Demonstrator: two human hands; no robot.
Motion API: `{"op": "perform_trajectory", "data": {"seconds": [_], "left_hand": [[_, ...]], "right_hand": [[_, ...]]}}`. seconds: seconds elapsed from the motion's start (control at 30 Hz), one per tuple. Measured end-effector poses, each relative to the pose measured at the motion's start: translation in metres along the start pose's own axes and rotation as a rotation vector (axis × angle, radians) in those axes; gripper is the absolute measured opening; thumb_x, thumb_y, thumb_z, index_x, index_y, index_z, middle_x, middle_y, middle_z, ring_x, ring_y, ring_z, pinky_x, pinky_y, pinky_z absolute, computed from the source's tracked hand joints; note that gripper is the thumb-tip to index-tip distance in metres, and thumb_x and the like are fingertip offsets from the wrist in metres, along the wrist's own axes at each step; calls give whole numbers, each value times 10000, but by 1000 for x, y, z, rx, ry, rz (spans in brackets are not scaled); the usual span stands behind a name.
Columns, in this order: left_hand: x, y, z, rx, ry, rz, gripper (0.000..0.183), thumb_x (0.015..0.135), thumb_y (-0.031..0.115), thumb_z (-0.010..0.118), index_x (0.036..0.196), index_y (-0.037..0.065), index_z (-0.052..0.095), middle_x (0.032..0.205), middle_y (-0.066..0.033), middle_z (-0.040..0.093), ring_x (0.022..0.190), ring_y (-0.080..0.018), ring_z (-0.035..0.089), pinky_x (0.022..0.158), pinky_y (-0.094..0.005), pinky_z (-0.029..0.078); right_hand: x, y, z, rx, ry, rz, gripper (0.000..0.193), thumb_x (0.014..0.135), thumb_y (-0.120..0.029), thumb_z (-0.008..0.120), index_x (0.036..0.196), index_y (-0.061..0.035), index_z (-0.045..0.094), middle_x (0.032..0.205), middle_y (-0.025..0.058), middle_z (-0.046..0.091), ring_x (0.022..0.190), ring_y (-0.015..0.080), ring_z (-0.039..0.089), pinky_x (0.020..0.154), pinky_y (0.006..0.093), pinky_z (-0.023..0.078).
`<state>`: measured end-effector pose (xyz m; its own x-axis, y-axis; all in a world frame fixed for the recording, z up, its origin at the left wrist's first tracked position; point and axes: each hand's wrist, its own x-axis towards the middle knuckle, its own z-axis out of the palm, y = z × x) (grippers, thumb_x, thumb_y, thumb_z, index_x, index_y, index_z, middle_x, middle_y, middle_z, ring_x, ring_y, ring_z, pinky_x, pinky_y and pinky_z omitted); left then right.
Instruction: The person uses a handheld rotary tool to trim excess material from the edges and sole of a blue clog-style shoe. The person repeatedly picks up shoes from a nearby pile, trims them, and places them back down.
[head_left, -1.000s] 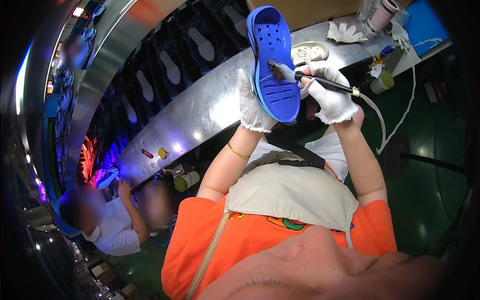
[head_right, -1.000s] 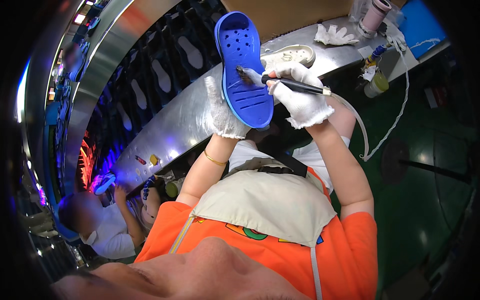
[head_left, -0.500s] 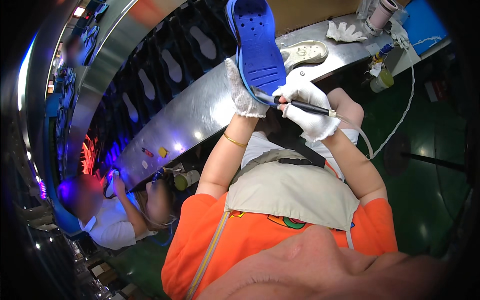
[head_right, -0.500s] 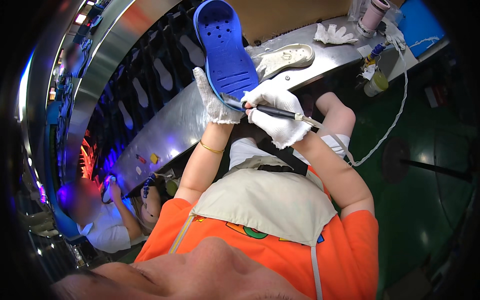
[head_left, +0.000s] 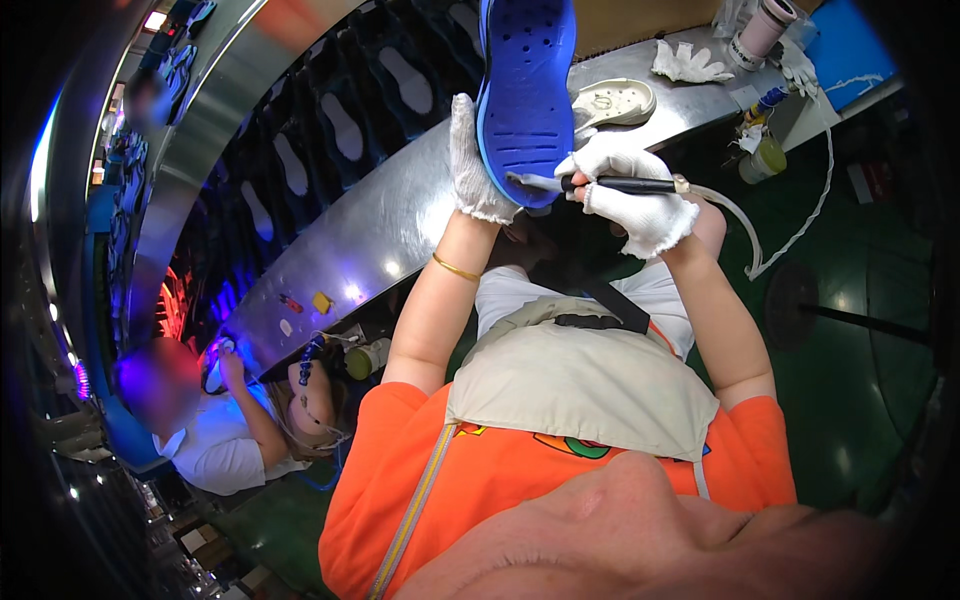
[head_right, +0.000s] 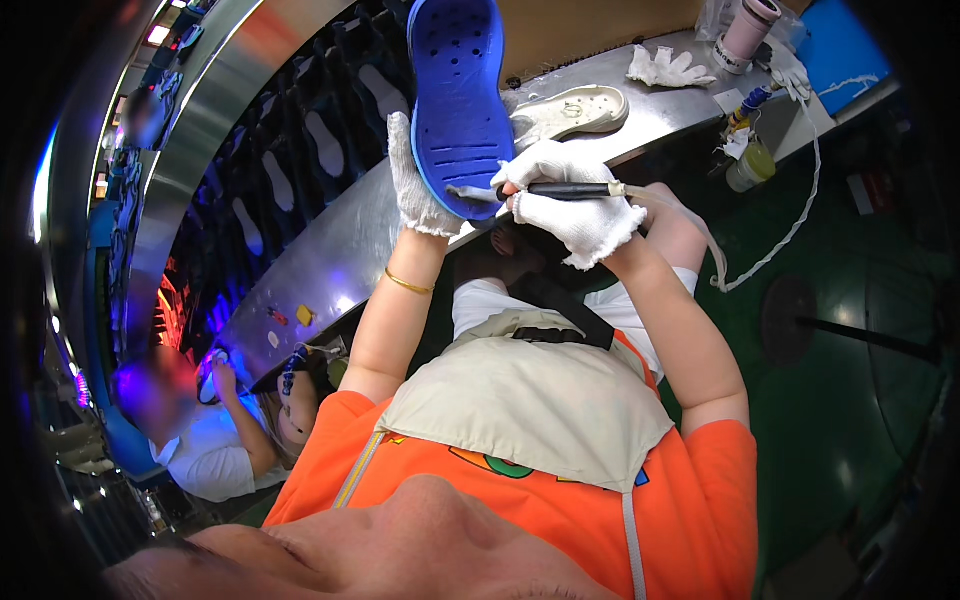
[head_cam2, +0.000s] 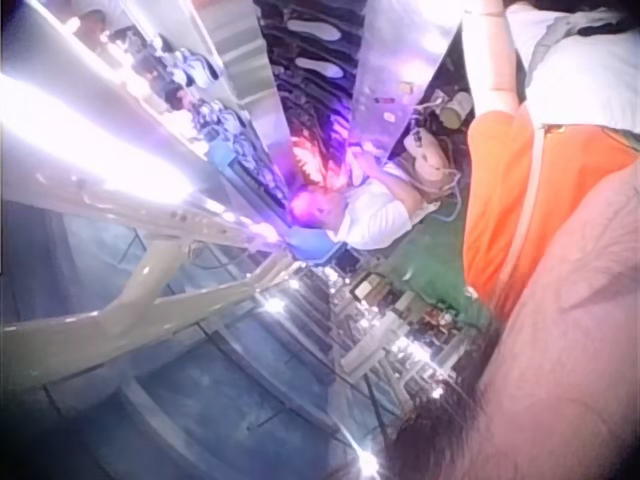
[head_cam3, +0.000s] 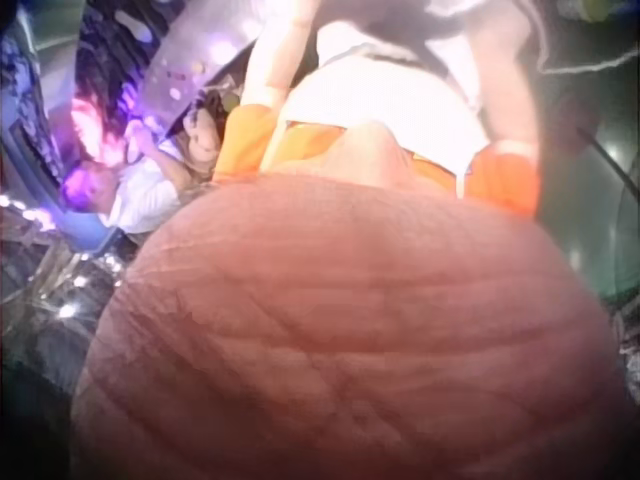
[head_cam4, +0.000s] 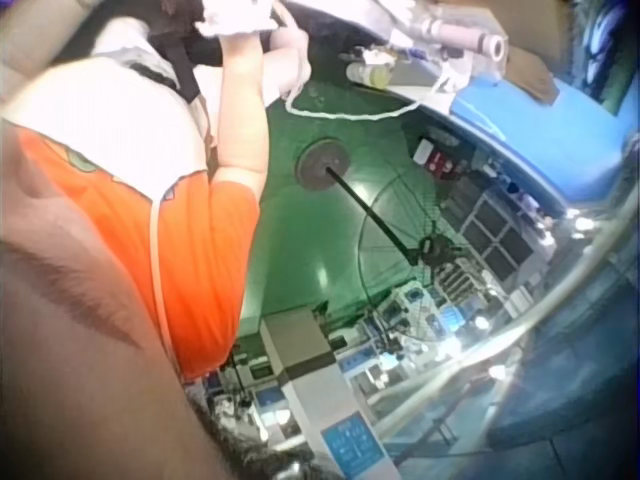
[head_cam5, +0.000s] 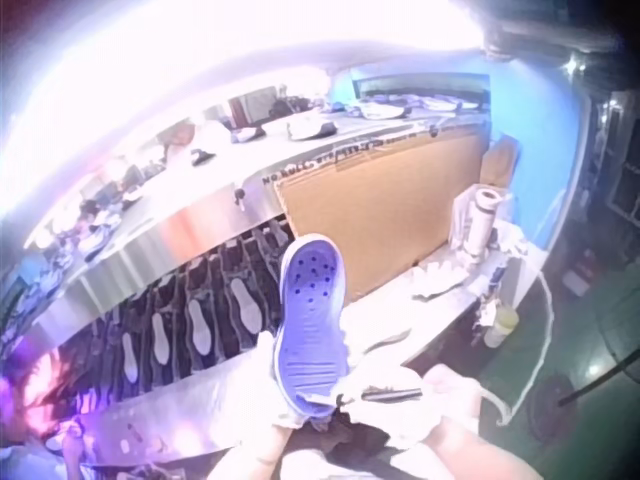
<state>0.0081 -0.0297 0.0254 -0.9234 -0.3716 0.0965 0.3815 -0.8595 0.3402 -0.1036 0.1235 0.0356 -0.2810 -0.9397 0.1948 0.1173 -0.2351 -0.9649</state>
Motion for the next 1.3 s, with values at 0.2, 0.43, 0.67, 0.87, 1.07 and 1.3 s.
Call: {"op": "perform_trajectory", "data": {"seconds": [0.2,0.43,0.67,0.87,1.07,1.3], "left_hand": [[7,13,3,-287,-231,-152,787,860,632,373,1368,32,337,1331,-226,423,1197,-387,452,1018,-519,355],[12,15,4,-192,-144,-157,777,871,615,364,1350,4,354,1298,-236,455,1164,-366,491,1002,-490,386],[22,23,5,-122,-85,-230,710,899,566,363,1348,17,356,1272,-256,468,1127,-394,516,950,-513,432],[38,19,6,208,50,-328,706,904,560,354,1348,11,348,1266,-286,457,1093,-457,516,902,-560,447],[63,11,1,393,213,-358,452,927,351,485,1218,6,507,1105,-181,608,943,-251,640,801,-367,551],[87,-6,0,579,202,-594,461,940,342,461,1283,33,460,1120,-153,607,896,-220,654,714,-322,572]], "right_hand": [[-8,4,6,13,-74,28,100,763,19,621,858,-4,601,856,56,628,733,92,592,678,232,503],[-9,-17,5,76,66,52,101,745,39,592,839,-1,588,880,83,616,784,136,588,729,265,489],[-8,2,0,19,-81,80,151,703,77,600,814,-26,592,806,66,626,755,117,578,702,250,485],[-11,-7,-21,71,-51,87,147,721,70,625,838,-7,582,845,63,621,764,110,592,695,242,490],[20,-10,-32,-458,-152,-266,167,654,32,638,774,-57,565,829,47,613,786,165,596,745,272,479],[24,-22,-63,-386,-199,309,121,676,13,629,771,-46,582,825,27,607,717,106,573,604,245,503]]}}
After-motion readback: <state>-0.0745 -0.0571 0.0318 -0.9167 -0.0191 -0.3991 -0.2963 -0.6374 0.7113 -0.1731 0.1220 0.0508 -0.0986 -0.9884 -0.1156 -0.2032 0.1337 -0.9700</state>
